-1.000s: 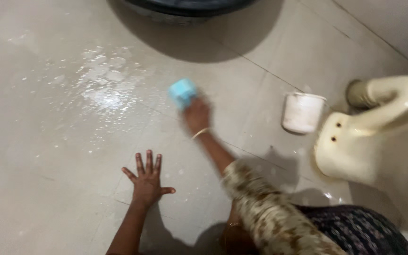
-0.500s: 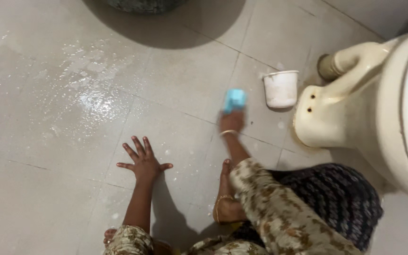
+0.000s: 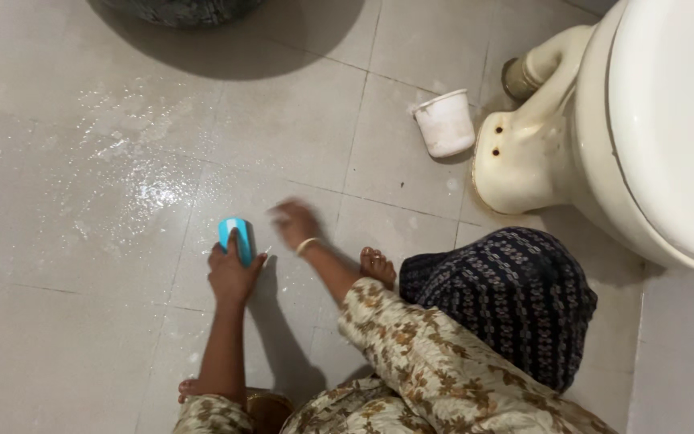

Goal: The person scrubs the tiled bathroom floor with a blue brush and then cleans a white plastic mug by scrubbing its interior and exterior surfaces with the same brush and water.

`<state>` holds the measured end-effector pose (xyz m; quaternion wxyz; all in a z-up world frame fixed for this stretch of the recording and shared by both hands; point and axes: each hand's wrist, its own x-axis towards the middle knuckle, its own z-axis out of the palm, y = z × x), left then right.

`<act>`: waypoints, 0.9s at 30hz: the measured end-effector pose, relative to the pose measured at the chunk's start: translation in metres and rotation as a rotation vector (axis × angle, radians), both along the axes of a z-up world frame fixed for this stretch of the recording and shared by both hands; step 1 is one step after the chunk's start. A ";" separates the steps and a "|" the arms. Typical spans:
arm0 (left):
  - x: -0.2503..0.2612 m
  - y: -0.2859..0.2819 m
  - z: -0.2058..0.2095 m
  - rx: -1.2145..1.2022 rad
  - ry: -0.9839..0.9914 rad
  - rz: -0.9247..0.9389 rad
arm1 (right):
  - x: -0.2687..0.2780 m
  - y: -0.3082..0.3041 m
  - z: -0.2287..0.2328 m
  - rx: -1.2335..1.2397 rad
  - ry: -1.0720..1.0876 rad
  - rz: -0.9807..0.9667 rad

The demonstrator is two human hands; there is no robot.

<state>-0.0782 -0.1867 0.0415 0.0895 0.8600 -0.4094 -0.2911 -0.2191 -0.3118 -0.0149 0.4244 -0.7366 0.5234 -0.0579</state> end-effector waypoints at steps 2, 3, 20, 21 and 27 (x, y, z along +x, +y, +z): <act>-0.011 -0.002 -0.003 0.027 -0.042 -0.137 | -0.042 -0.036 0.020 -0.204 0.597 0.031; -0.019 0.000 -0.008 0.064 -0.080 -0.284 | -0.064 -0.047 0.032 0.042 0.684 -0.006; -0.007 0.043 -0.065 -0.144 -0.322 -0.473 | -0.100 -0.109 0.015 -0.029 0.684 -0.082; -0.026 0.042 -0.059 -0.464 -0.322 -0.605 | -0.107 -0.132 0.002 -0.167 0.621 -0.224; 0.005 0.025 -0.029 -0.106 -0.276 -0.610 | -0.212 -0.291 0.052 -0.586 0.807 -0.507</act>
